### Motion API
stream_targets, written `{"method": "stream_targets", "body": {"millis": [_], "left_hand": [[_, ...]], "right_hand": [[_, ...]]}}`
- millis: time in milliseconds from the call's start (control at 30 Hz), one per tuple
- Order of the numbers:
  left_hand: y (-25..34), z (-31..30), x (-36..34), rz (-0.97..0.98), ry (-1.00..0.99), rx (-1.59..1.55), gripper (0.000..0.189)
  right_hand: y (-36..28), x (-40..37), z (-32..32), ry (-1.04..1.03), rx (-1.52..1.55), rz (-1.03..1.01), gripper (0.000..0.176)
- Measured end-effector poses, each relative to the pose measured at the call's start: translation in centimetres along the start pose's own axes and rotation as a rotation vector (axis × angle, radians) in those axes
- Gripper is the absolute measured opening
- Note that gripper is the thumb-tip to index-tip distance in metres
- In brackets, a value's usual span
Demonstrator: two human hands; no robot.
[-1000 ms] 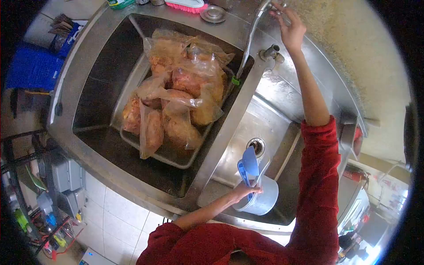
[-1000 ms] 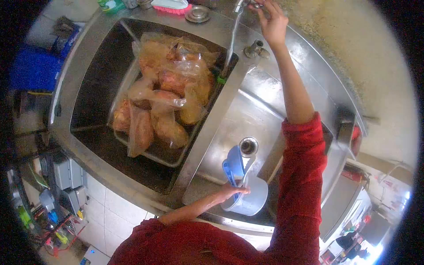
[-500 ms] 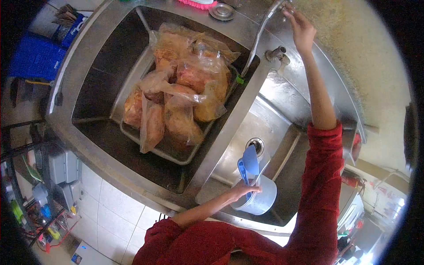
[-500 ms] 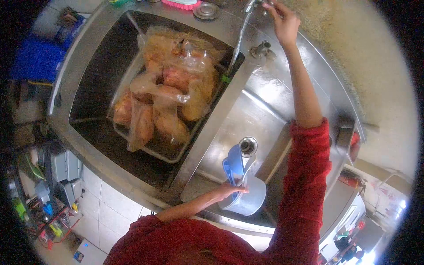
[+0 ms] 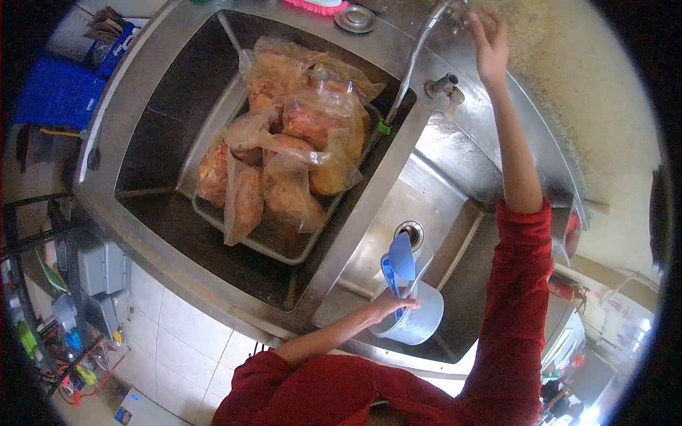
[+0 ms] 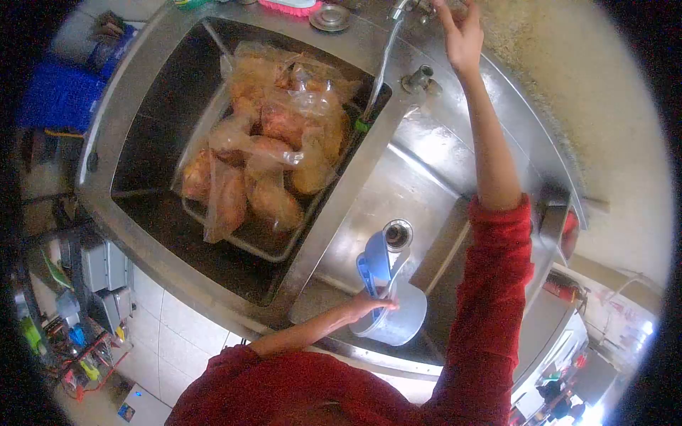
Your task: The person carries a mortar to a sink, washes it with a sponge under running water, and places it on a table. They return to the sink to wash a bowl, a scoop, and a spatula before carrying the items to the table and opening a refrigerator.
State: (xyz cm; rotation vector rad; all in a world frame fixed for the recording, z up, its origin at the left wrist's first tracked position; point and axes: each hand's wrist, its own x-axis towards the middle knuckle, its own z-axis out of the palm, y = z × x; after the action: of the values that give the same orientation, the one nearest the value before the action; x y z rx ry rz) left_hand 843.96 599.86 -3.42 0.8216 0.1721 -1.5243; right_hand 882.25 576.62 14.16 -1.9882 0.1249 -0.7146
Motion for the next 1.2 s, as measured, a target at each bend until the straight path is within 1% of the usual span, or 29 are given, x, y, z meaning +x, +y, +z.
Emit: {"method": "stream_targets", "body": {"millis": [67,100,167,233,300,333,367,400,433,467,500,533,567,600,633,667,733,767,800,833,867,900,933,967,1000,1067,1100,1167,1200], "left_hand": [[0.0,0.0,0.0,0.014,0.013,-0.019,0.035],[0.1,0.1,-0.1,0.015,0.012,-0.016,0.035],[0.4,0.1,-0.4,-0.002,0.004,0.006,0.036],[1.9,0.6,-2.1,0.023,-0.019,0.019,0.037],[2.6,0.6,-3.0,0.044,-0.05,0.042,0.039],[2.3,-0.1,-2.8,0.086,-0.076,0.015,0.039],[2.3,-0.5,-3.1,0.128,-0.102,-0.008,0.04],[3.0,-0.2,-4.3,0.094,-0.088,-0.036,0.038],[3.5,-0.1,-5.4,0.089,-0.105,0.0,0.038],[3.6,-0.1,-6.5,0.108,-0.094,-0.08,0.037],[3.7,0.0,-7.5,0.119,-0.08,-0.156,0.037],[3.7,-0.1,-7.9,0.16,-0.094,-0.134,0.037],[3.8,0.0,-8.6,0.128,-0.114,-0.087,0.037],[4.1,0.1,-8.9,0.181,-0.138,-0.13,0.034],[4.4,0.3,-9.0,0.229,-0.167,-0.172,0.032],[4.2,-0.2,-8.5,0.234,-0.206,-0.192,0.031],[3.8,-0.9,-8.2,0.209,-0.319,-0.228,0.032],[3.9,-1.6,-8.0,0.182,-0.401,-0.245,0.034],[4.6,-2.3,-7.8,0.244,-0.339,-0.152,0.034],[5.1,-2.8,-7.5,0.301,-0.272,-0.057,0.034],[6.3,-2.3,-7.9,0.24,-0.389,-0.362,0.036],[7.7,-1.7,-7.4,0.22,-0.593,-0.344,0.041],[9.0,-1.1,-7.0,0.199,-0.804,-0.311,0.046],[10.2,-0.5,-6.7,0.181,-1.004,-0.266,0.051],[11.1,-1.8,-6.3,0.215,-0.851,-0.079,0.057],[10.9,-1.2,-6.4,0.265,-0.635,0.023,0.052],[10.6,-0.7,-6.5,0.289,-0.551,0.048,0.05],[9.5,1.4,-7.2,0.329,-0.449,0.095,0.046],[8.6,2.4,-7.4,0.339,-0.413,0.124,0.044]], "right_hand": [[0.9,0.1,-0.2,0.015,0.129,-0.096,0.04],[0.9,-0.2,-0.5,0.017,0.129,-0.098,0.04],[0.3,-1.6,-2.0,0.054,0.109,-0.081,0.047],[-1.5,-5.2,-4.6,0.008,0.373,0.151,0.046],[-5.1,-10.5,-7.5,-0.075,-0.501,-0.041,0.044],[-6.2,-13.9,-9.3,-0.098,-0.67,-0.135,0.042],[-7.0,-16.9,-11.8,-0.22,-0.658,-0.063,0.039],[-7.9,-20.4,-13.8,-0.247,-0.616,0.083,0.036],[-5.7,-24.7,-17.1,-0.296,-0.698,0.179,0.035],[-6.9,-28.4,-19.0,-0.311,-0.434,0.463,0.036],[-6.7,-33.0,-20.9,-0.249,-0.317,0.603,0.042],[-6.3,-37.5,-22.2,-0.179,-0.191,0.735,0.05],[-6.9,-41.3,-22.7,-0.202,-0.084,0.96,0.059],[-7.4,-44.5,-23.1,-0.221,0.041,1.175,0.068],[-7.5,-47.0,-22.3,-0.169,0.171,1.264,0.07],[-8.2,-49.1,-20.7,-0.106,0.313,1.348,0.072],[-11.3,-50.4,-18.7,-0.028,0.575,1.212,0.071],[-8.6,-53.0,-17.8,0.046,0.588,1.104,0.07],[-10.4,-52.5,-17.2,0.204,0.664,1.193,0.071],[-12.8,-51.1,-17.1,0.229,0.786,1.117,0.073],[-12.5,-51.2,-16.9,0.247,0.81,1.078,0.074],[-15.0,-50.5,-17.3,0.26,0.997,1.016,0.074],[-17.1,-50.1,-17.4,0.33,0.961,0.883,0.069],[-16.7,-50.5,-16.9,0.373,0.988,0.738,0.064],[-16.5,-51.1,-16.4,0.434,1.0,0.684,0.06],[-18.7,-51.8,-17.1,0.461,1.303,0.68,0.074],[-18.9,-52.7,-17.3,0.488,1.292,0.657,0.074],[-20.8,-54.1,-18.2,0.539,1.401,0.661,0.057],[-21.4,-55.0,-18.8,0.549,1.394,0.64,0.057]]}}
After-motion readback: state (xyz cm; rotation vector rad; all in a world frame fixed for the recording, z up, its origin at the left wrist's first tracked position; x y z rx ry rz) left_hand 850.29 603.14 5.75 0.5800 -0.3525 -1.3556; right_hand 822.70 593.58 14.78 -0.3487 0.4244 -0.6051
